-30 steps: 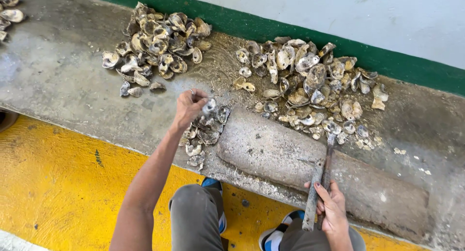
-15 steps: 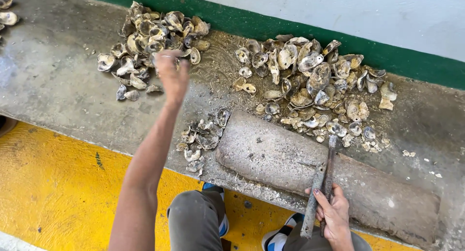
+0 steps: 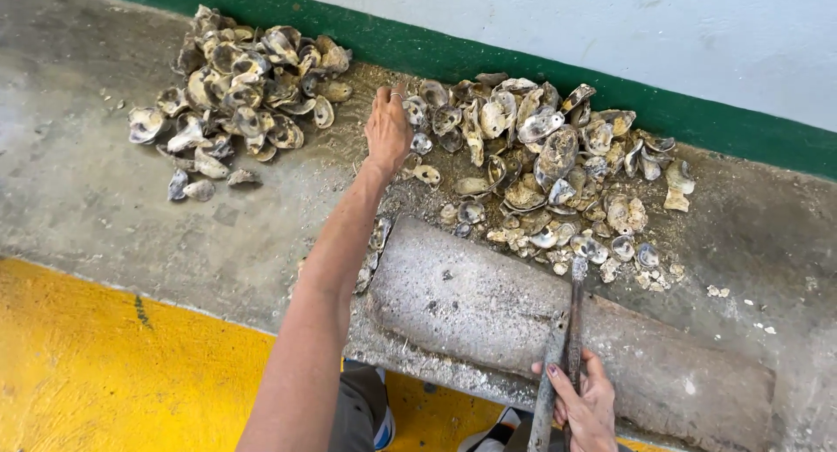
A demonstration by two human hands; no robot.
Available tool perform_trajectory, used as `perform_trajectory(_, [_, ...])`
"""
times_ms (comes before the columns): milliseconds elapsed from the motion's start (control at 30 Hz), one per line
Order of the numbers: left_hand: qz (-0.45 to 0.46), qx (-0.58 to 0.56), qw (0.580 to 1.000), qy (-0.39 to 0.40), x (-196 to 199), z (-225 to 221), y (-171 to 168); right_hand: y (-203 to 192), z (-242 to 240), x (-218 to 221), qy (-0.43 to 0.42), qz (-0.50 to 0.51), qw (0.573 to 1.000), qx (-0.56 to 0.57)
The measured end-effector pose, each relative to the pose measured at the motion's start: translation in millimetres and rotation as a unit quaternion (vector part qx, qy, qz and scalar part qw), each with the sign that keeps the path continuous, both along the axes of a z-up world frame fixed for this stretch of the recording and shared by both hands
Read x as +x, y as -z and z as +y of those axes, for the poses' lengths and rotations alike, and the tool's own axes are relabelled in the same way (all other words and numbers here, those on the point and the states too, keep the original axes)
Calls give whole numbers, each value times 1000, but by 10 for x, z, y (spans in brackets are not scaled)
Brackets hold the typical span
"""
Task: The recorder is using metal tools to break and clean oyster shells on a wooden block.
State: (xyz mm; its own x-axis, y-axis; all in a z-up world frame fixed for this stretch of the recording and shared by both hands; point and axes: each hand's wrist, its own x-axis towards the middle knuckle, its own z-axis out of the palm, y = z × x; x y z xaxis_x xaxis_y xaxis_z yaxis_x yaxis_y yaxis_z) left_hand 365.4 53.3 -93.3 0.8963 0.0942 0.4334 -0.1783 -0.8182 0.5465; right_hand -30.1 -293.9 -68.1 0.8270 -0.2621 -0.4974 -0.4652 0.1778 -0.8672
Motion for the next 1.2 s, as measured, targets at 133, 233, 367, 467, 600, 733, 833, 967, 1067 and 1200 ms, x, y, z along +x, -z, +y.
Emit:
perform_trajectory(133, [11, 26, 1000, 1, 393, 6, 356, 55, -54, 32, -1, 43, 998, -39])
perform_trajectory(233, [49, 44, 998, 9, 519, 9, 522, 154, -114, 50, -25, 29, 998, -46])
perform_trajectory(367, [32, -6, 999, 8, 401, 55, 597, 56, -23, 74, -11, 22, 999, -43])
perform_trajectory(467, [47, -104, 993, 8, 213, 71, 388, -25, 28, 58, 2, 9, 999, -40])
perform_trajectory(600, [6, -216, 976, 6, -4, 263, 316, -130, 61, 41, 3, 5, 1000, -2])
perform_trajectory(733, [0, -260, 965, 17, -578, 205, -293, -42, 24, 36, -10, -15, 1000, -2])
perform_trajectory(833, [94, -312, 943, 67, -1080, -57, -483, -64, 35, 39, -14, -43, 999, -11])
perform_trajectory(967, [156, -309, 914, 213, -1828, -560, -365, -24, 45, -7, -27, -58, 998, -22])
perform_trajectory(1067, [175, -230, 921, 263, -2292, -932, -96, -59, 94, -98, -19, -77, 997, -12])
perform_trajectory(1200, [74, -128, 937, 317, -2512, -1227, 246, -287, 186, -104, -17, -145, 989, -14])
